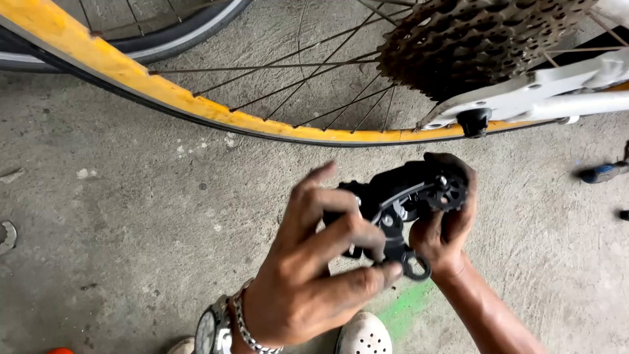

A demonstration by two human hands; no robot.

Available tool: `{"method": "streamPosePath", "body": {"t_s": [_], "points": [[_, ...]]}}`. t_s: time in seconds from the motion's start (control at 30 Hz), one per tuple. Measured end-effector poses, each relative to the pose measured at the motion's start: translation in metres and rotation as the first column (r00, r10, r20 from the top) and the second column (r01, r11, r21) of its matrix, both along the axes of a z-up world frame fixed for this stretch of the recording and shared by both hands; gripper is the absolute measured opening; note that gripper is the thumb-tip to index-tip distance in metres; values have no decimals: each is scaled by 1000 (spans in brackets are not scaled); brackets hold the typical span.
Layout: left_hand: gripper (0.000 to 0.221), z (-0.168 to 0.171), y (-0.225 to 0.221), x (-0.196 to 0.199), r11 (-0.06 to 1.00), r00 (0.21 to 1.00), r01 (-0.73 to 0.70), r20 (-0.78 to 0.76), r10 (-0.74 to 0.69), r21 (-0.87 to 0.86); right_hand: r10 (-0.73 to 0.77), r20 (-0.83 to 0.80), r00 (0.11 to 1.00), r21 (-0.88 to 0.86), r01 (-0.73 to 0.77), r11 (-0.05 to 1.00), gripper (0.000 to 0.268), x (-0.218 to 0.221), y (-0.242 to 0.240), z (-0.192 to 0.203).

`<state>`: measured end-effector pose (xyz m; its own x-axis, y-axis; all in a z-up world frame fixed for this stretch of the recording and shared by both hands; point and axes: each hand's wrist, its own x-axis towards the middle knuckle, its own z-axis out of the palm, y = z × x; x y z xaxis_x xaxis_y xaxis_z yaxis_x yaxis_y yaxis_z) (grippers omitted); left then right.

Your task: Securing a rear derailleur to the frame of a bicycle using an allen wrench.

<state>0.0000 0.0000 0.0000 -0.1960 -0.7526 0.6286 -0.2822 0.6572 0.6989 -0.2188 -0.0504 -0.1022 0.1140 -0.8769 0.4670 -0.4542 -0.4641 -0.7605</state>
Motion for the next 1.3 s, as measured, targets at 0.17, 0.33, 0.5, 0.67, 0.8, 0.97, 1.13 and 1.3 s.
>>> {"method": "streamPosePath", "body": {"t_s": [0.17, 0.33, 0.5, 0.67, 0.8, 0.97, 1.13, 1.3], "points": [[11, -15, -23, -8, 996, 994, -82, -68, 84, 24, -18, 108, 994, 294, -14, 956, 54, 11, -4, 4], [25, -39, -43, -11, 990, 988, -106, -103, 116, 96, -73, 239, 968, 478, -52, 877, 20, 18, -14, 7], [13, -30, -67, -16, 956, 951, -266, -130, 281, 121, -115, 203, 972, 533, -11, 846, 21, 23, -24, 22], [11, -28, -77, -24, 956, 955, -259, -111, 275, 140, -103, 177, 979, 530, -7, 848, 28, 29, -32, 31], [10, -26, -75, -30, 938, 942, -299, -101, 319, 173, -145, 153, 977, 603, 24, 797, 33, 30, -32, 38], [11, -24, -79, -25, 960, 965, -235, -79, 249, 152, -117, 144, 983, 592, 9, 806, 34, 24, -33, 35], [14, -12, -78, -25, 971, 982, -185, -9, 189, 154, -92, 163, 982, 624, -31, 781, 40, 25, -36, 37], [16, -1, -76, -33, 961, 968, -243, 99, 231, 133, -126, 120, 985, 688, 9, 726, 26, 20, -36, 35]]}}
